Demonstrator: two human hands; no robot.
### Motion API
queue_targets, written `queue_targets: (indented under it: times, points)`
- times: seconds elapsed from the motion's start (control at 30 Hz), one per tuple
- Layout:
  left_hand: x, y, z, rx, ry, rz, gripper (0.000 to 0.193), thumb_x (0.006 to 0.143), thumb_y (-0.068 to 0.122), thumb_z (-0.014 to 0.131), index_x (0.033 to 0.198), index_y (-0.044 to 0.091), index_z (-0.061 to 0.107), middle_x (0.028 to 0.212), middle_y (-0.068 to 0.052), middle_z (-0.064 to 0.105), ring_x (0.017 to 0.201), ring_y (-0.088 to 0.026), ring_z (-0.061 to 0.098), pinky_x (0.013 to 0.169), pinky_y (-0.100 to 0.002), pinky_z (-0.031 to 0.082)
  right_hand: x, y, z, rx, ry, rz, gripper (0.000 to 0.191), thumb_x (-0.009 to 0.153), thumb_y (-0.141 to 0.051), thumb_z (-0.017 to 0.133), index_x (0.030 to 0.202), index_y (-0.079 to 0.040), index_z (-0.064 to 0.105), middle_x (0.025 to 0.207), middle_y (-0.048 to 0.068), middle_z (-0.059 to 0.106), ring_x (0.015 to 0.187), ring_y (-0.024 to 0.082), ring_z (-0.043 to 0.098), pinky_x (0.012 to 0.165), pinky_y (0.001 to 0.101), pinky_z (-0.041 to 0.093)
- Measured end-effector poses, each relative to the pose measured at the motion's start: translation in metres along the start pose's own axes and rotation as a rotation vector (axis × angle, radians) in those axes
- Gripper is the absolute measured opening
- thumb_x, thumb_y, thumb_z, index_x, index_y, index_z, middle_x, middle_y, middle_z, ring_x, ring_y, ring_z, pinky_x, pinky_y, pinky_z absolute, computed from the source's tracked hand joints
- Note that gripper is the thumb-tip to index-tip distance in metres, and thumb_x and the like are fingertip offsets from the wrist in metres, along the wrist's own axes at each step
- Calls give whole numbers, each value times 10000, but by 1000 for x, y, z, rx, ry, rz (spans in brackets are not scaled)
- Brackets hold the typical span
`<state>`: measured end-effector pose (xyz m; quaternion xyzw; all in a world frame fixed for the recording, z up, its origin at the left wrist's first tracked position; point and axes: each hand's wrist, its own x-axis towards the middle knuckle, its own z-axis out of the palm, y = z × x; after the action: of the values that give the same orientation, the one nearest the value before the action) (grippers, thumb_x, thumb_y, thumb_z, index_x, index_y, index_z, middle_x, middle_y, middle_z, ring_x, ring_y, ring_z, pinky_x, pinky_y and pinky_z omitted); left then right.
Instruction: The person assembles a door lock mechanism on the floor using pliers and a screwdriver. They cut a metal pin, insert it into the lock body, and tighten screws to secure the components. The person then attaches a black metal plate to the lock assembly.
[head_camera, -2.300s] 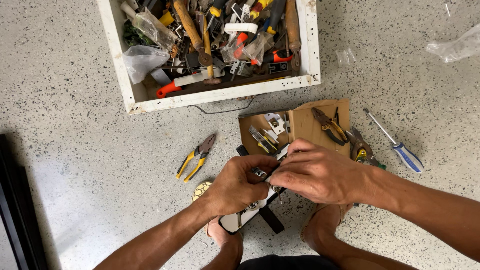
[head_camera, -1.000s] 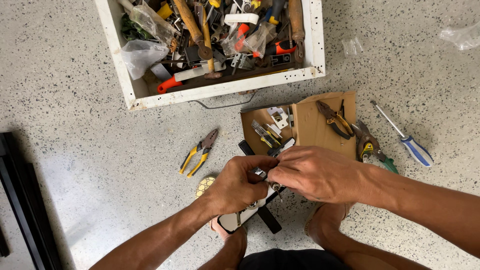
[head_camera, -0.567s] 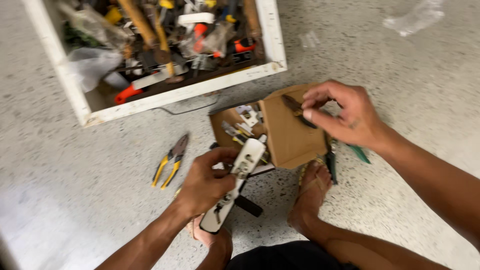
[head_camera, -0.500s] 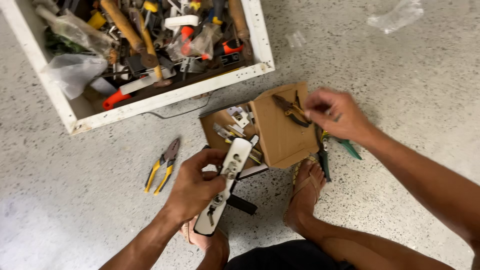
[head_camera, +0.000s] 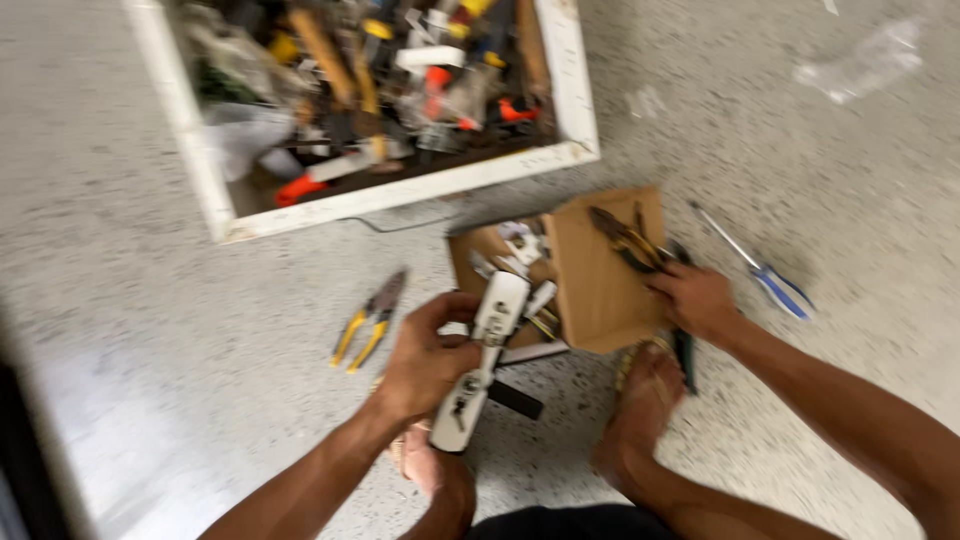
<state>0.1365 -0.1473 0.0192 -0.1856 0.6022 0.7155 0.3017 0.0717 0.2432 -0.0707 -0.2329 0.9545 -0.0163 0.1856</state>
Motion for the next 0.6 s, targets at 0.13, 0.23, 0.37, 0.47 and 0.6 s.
queue_targets:
  times: [0.13, 0.23, 0.37, 0.47, 0.6]
  points:
    - [5, -8, -6, 41, 13, 109, 542, 750, -40, 661, 1289, -52, 607, 1211, -154, 690, 985, -208, 731, 804, -319, 635, 0, 1, 7, -70, -91, 18, 405, 817, -348, 694, 1221, -354, 670, 1051, -64, 687, 867, 236, 706, 704, 402, 587]
    - [6, -8, -6, 68, 43, 138, 532, 756, -26, 662, 1285, -66, 619, 1185, -163, 699, 989, -215, 721, 842, -303, 635, 1, 2, 10, -124, -183, 2, 410, 820, -329, 692, 1227, -359, 648, 1059, -90, 662, 952, 188, 712, 815, 367, 600]
    - [6, 1, -6, 104, 45, 151, 552, 770, -29, 684, 1315, -62, 608, 1180, -169, 685, 1012, -234, 693, 869, -301, 612, 5, 0, 11, -158, -141, -17, 367, 799, -355, 693, 1161, -301, 657, 1024, -50, 657, 900, 201, 720, 838, 381, 592]
    - [5, 8, -6, 129, 43, 74, 579, 762, -35, 671, 1335, -37, 585, 1192, -149, 669, 997, -244, 701, 844, -288, 628, 6, -2, 13, -169, -146, -2, 277, 875, -415, 658, 1110, -269, 672, 986, -45, 668, 861, 205, 728, 842, 369, 588]
    - [3, 12, -6, 68, 59, 84, 575, 746, -57, 645, 1318, -46, 591, 1196, -150, 669, 962, -248, 736, 808, -291, 658, 3, -2, 20, -157, -134, -11, 240, 907, -403, 640, 1077, -241, 689, 957, -39, 674, 832, 212, 725, 799, 372, 583]
